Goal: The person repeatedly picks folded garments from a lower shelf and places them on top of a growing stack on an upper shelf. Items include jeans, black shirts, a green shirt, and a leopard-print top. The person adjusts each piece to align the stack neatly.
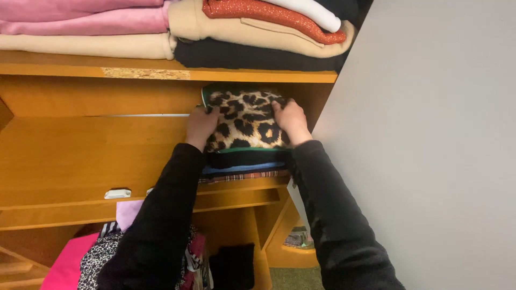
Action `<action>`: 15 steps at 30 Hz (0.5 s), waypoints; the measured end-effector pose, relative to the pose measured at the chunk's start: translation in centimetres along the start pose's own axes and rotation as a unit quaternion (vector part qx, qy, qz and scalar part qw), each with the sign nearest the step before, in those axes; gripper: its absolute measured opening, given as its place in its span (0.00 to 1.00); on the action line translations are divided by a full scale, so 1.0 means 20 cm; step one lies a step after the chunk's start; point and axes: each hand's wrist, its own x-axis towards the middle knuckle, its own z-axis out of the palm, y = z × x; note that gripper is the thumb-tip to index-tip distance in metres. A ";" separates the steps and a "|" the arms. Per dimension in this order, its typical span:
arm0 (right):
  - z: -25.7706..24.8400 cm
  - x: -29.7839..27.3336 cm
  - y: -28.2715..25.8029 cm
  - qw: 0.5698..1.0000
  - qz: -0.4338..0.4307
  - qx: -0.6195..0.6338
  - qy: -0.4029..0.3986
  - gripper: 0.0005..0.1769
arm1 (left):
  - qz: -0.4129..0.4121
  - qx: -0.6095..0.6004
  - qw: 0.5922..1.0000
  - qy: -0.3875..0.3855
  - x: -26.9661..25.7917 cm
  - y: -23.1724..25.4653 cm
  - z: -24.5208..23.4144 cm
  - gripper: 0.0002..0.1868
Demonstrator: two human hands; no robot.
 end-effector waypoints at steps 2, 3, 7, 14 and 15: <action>-0.09 -0.07 -0.06 0.998 0.033 0.047 -0.021 0.42 | -0.057 -0.010 0.998 -0.023 0.00 0.07 -0.05 0.35; -0.09 -0.07 -0.07 0.998 0.032 0.047 -0.023 0.42 | -0.058 -0.009 0.998 -0.022 0.03 0.08 -0.05 0.35; -0.09 -0.09 -0.10 0.994 -0.033 0.107 -0.013 0.34 | -0.022 -0.013 0.999 -0.047 0.12 0.09 0.02 0.32; -0.16 -0.17 -0.17 0.980 -0.145 0.097 0.093 0.23 | 0.169 -0.034 0.984 0.039 -0.12 0.31 -0.07 0.21; -0.17 -0.21 -0.18 0.980 -0.145 0.097 0.093 0.23 | 0.169 -0.034 0.984 0.038 -0.16 0.33 -0.09 0.21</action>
